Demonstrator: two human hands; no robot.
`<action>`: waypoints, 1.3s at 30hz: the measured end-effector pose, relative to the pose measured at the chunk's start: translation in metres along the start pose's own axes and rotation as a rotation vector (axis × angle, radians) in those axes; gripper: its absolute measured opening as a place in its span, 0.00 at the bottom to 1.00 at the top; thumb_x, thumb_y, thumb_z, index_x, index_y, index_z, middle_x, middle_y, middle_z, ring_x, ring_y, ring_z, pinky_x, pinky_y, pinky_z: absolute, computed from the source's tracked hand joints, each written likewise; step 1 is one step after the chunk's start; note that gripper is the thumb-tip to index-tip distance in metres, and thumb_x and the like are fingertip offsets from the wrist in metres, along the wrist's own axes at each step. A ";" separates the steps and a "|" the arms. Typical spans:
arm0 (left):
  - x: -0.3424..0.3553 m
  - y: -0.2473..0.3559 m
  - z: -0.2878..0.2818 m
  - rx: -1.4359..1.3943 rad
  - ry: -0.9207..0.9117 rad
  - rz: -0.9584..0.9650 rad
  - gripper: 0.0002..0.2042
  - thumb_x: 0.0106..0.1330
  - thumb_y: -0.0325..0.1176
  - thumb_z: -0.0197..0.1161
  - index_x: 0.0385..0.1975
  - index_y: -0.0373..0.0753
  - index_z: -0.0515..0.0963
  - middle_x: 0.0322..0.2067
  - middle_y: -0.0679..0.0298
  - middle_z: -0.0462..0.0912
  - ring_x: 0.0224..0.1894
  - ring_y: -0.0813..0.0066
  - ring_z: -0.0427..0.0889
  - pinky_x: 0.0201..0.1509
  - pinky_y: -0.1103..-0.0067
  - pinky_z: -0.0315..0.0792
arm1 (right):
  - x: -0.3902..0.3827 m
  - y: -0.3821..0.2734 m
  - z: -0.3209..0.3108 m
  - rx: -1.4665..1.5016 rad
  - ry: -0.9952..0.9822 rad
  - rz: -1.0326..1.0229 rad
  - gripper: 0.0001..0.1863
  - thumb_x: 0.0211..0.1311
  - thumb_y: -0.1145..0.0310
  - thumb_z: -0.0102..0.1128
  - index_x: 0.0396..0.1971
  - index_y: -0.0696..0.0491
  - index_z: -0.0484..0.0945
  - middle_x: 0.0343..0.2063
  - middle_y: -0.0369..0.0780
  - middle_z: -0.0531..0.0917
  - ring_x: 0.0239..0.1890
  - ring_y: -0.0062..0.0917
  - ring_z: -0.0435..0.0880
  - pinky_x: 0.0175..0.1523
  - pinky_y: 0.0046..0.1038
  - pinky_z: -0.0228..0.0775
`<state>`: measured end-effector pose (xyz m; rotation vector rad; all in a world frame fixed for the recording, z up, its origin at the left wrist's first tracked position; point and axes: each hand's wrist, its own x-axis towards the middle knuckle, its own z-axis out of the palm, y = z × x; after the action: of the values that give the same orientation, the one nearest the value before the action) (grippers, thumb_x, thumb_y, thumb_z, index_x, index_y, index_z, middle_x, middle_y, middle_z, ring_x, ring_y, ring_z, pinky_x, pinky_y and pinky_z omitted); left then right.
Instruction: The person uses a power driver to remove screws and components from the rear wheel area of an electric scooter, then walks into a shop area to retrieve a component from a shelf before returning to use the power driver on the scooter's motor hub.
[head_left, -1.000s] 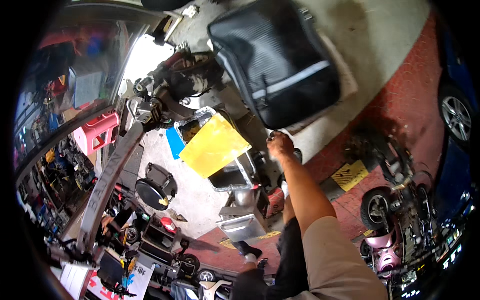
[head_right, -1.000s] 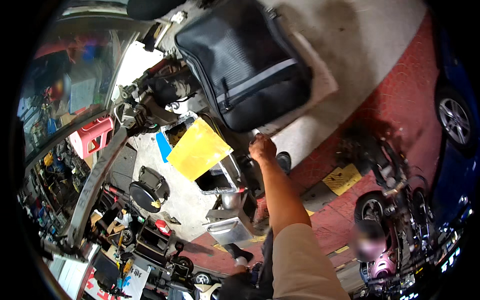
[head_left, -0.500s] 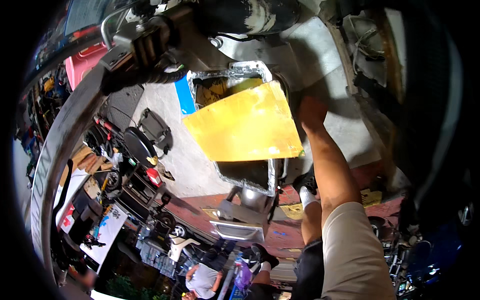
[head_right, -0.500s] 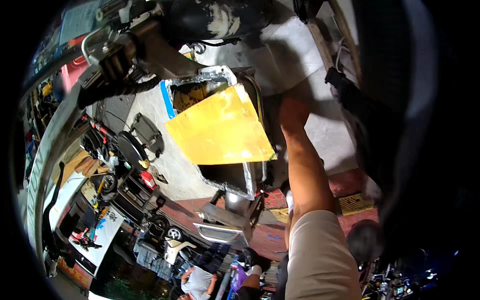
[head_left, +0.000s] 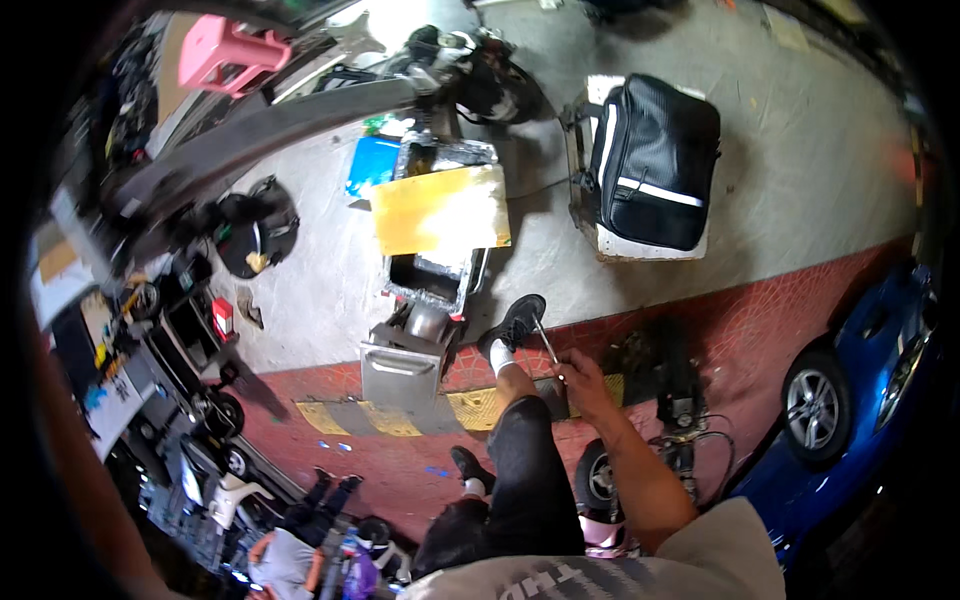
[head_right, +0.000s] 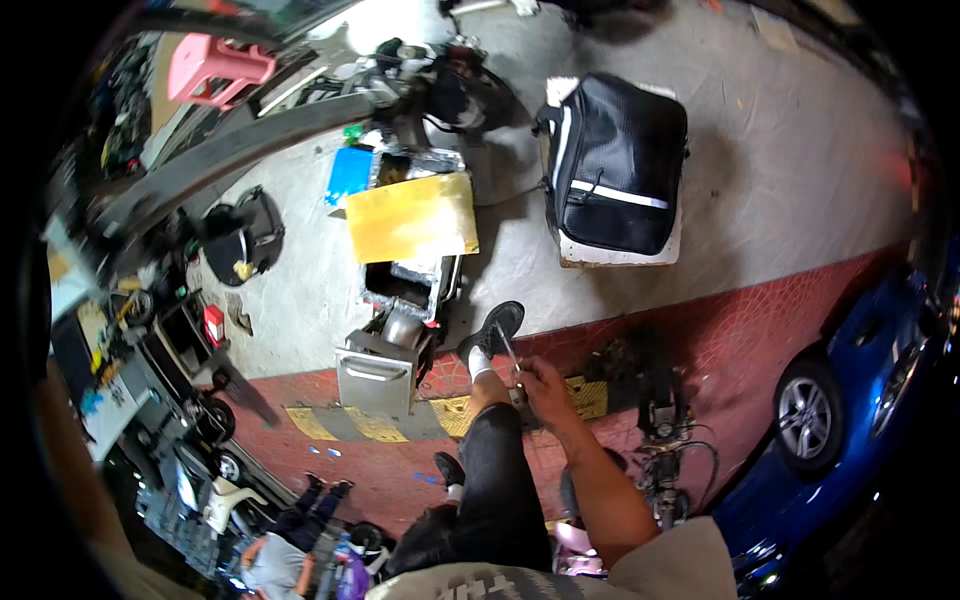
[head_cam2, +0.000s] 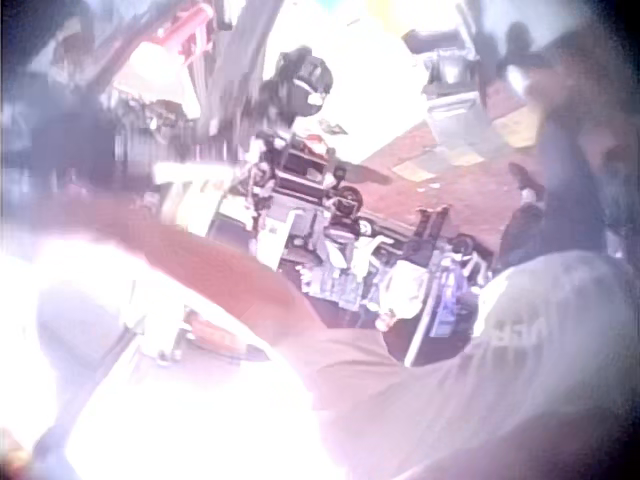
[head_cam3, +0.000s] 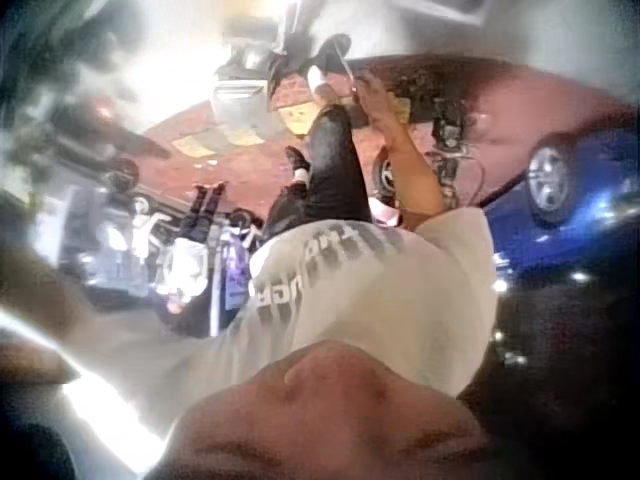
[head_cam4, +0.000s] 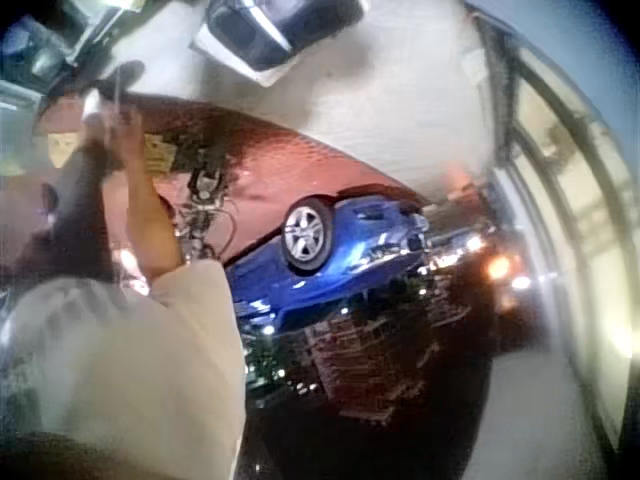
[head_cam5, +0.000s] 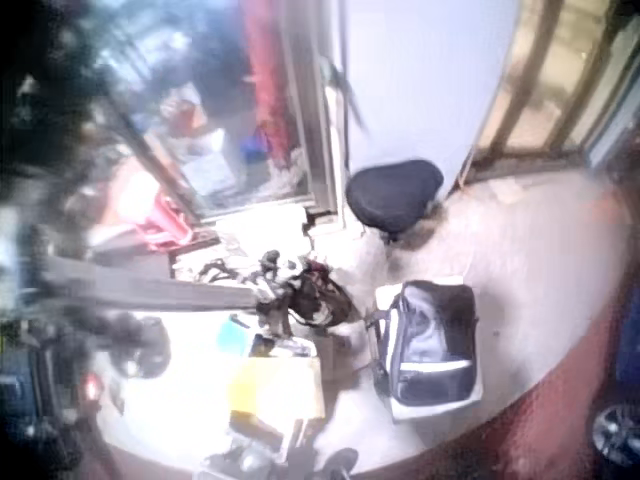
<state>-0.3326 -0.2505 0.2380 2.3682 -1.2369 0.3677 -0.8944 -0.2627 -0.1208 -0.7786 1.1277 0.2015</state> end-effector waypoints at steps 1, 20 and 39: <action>-0.007 0.030 0.001 -0.057 0.005 0.069 0.09 0.64 0.38 0.67 0.32 0.40 0.77 0.33 0.60 0.74 0.37 0.62 0.78 0.36 0.65 0.73 | -0.034 -0.021 0.008 0.082 -0.002 0.049 0.07 0.71 0.70 0.57 0.40 0.58 0.80 0.24 0.36 0.80 0.23 0.19 0.76 0.31 0.24 0.70; -0.527 0.109 -0.257 -0.692 -0.802 -0.239 0.21 0.75 0.50 0.59 0.44 0.33 0.76 0.43 0.41 0.83 0.46 0.37 0.83 0.46 0.52 0.78 | -0.390 0.053 0.296 0.280 -0.281 -0.065 0.21 0.80 0.58 0.43 0.53 0.60 0.76 0.31 0.33 0.78 0.24 0.17 0.70 0.34 0.26 0.67; -0.787 -0.099 -0.531 -0.746 0.042 -0.971 0.15 0.75 0.44 0.64 0.35 0.37 0.83 0.30 0.51 0.85 0.35 0.51 0.86 0.39 0.63 0.76 | -0.478 0.178 0.668 -1.046 -0.711 -0.416 0.15 0.80 0.61 0.54 0.45 0.58 0.83 0.25 0.32 0.79 0.28 0.15 0.75 0.32 0.23 0.67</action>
<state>-0.7113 0.6196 0.3384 1.9531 -0.0420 -0.3112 -0.7080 0.4104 0.3475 -1.6679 0.0934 0.6782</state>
